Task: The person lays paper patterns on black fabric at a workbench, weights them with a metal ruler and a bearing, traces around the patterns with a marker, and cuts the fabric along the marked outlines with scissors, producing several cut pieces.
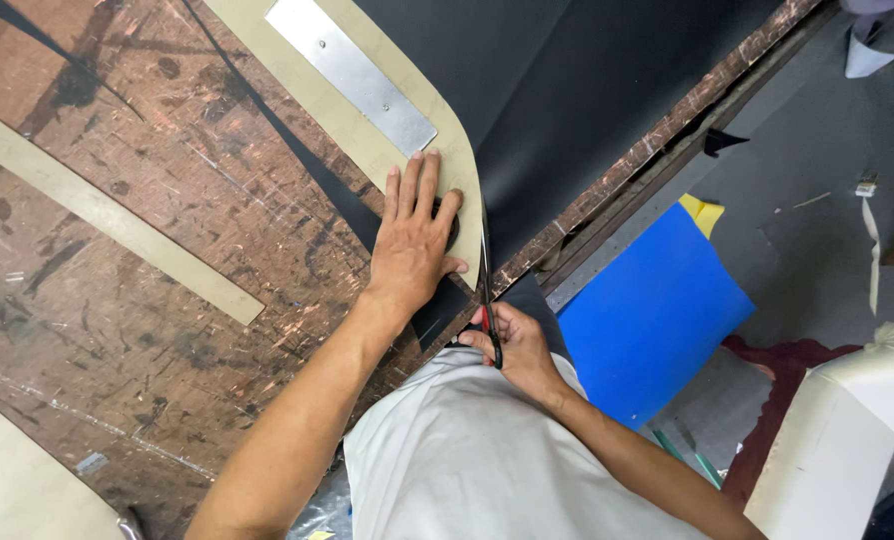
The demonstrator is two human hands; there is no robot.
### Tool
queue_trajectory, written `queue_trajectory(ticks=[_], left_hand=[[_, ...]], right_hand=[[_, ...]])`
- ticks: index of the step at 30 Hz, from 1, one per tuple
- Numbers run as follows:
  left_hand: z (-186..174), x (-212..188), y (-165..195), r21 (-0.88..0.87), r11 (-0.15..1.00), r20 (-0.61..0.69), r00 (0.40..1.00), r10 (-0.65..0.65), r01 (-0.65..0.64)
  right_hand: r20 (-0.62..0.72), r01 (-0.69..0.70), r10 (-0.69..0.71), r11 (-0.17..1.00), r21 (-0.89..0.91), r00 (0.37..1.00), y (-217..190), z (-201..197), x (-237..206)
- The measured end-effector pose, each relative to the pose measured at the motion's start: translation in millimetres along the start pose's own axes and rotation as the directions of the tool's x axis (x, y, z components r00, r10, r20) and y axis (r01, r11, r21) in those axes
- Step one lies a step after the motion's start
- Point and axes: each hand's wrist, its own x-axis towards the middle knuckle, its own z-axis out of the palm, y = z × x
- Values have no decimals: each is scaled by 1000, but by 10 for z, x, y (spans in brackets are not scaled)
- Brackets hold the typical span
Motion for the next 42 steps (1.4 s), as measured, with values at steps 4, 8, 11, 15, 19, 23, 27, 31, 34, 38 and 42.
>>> queue_trajectory(ticks=[4,8,11,15,19,23,27,31,34,38,42], left_hand=[[-8,2,-10,9,1000,5,1000,0,0],[-28,17,-11,31,999,32,999,-9,8],[-58,44,-7,61,998,59,998,-19,16],[-93,69,9,84,996,91,995,-27,19],[-108,88,14,119,993,118,992,-41,27],[-119,95,2,121,992,100,994,-37,25],[-140,96,3,109,994,106,994,-38,26],[-180,111,-4,92,995,109,993,-46,36],[-214,119,-2,88,995,98,994,-47,39],[-245,125,-4,68,996,93,994,-56,50],[-255,122,2,65,997,83,995,-54,48]], right_hand=[[-12,-32,31,998,-52,999,-13,-26,7],[-12,-50,49,996,-78,999,-101,-70,45],[-4,-13,12,997,-72,1000,-206,-100,127],[-18,-12,10,991,-135,1000,-317,-128,180],[-24,-63,59,985,-160,998,-389,-164,175],[-27,-33,29,983,-179,999,-470,-215,228],[-7,-26,25,983,-181,1000,-548,-259,323],[0,-5,5,979,-204,1000,-600,-264,366],[0,-38,39,971,-235,999,-648,-277,362],[-18,-53,50,964,-260,999,-745,-309,414],[39,8,1,974,-225,999,-843,-364,495]])
